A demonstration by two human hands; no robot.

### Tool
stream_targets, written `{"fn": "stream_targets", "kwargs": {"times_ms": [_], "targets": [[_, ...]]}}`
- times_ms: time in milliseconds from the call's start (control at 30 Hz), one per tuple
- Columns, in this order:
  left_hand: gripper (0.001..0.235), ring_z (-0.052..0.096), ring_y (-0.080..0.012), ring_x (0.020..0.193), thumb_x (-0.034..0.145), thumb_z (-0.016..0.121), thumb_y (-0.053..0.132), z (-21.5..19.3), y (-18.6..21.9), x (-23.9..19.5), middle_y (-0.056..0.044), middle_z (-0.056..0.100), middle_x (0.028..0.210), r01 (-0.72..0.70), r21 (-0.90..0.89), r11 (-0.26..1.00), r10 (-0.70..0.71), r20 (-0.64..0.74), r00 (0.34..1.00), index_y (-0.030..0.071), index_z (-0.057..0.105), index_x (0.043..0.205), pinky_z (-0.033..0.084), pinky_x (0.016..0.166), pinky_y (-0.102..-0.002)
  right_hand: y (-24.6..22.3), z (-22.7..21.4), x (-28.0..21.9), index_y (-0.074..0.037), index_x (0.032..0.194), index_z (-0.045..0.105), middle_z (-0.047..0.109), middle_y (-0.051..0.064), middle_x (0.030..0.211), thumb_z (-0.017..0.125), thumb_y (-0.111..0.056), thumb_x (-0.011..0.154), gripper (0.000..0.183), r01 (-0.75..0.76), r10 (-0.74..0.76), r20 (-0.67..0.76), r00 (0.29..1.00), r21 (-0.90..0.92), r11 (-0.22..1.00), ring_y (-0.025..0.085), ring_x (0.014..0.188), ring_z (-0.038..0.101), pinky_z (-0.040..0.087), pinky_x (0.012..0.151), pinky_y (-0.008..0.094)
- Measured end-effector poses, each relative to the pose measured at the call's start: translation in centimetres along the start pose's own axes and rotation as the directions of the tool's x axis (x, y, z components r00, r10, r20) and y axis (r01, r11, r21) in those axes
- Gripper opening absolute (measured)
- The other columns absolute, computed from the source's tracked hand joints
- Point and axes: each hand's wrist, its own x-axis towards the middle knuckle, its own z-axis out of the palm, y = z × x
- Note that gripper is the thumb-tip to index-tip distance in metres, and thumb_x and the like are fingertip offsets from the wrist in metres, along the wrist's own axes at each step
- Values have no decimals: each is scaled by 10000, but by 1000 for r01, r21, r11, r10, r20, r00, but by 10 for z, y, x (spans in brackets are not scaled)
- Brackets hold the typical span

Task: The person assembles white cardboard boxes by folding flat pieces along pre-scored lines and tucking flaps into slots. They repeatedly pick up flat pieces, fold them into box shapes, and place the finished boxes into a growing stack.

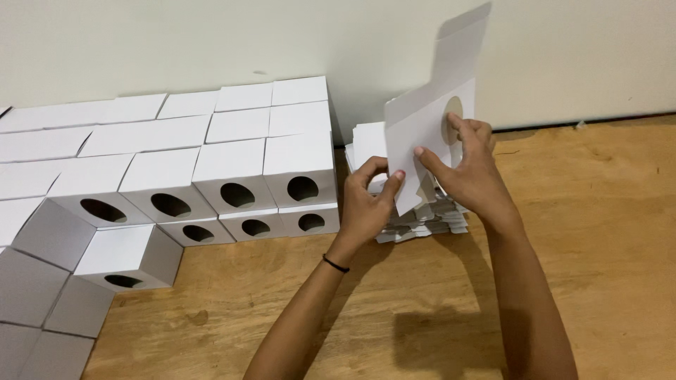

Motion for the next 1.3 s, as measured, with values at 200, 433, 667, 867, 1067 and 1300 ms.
{"fn": "stream_targets", "kwargs": {"times_ms": [200,433,667,867,1067,1300], "targets": [[140,672,-92,802,928,698,122,-5,-18,2,-10,634,1021,25,-520,854,87,189,978,97,625,1045,558,701,-261,-39,-15,-29,163,1395,473,403,244,1268,846,-352,815,861,269,-268,-115,956,-16,963,415,1249,468,388,1086,520],[835,547,-215,1254,817,752,-55,-32,52,-24,-133,504,1417,172,-575,800,185,509,841,4,307,1521,519,1087,-352,-74,-32,-58,-75,1358,474,476,76,1326,854,-313,624,861,129,-148,109,983,162,978,215,1301,495,439,1121,413],[1051,547,-307,1269,632,850,329,-31,70,-55,-217,394,1446,-24,-267,964,144,441,886,108,169,1401,517,1066,-410,-43,-4,-65,-118,1300,466,532,29,1223,777,-372,594,812,-45,-196,448,872,472,880,144,1142,570,529,986,301],[1307,422,-345,1364,708,788,418,-43,49,-95,-222,197,1539,70,-193,979,5,365,931,184,-217,1510,437,1103,-485,-25,26,-87,-82,1295,493,529,77,1041,685,-499,664,780,-347,-160,695,701,528,776,180,888,571,531,761,318],[1341,316,-322,1438,649,829,451,-48,18,-130,-165,71,1553,207,-173,963,-166,224,960,218,-146,1540,439,1106,-471,7,62,-116,-27,1129,580,563,60,841,662,-594,698,716,-613,-167,813,557,539,577,159,762,532,425,687,297],[980,125,-440,1521,737,768,552,-65,-4,-156,-183,-38,1599,-30,-21,999,34,264,964,201,244,1487,289,1189,-626,88,61,-148,-79,1521,238,412,63,1502,794,-655,667,1172,-144,-309,752,583,470,871,172,1344,406,423,1056,354]]}}
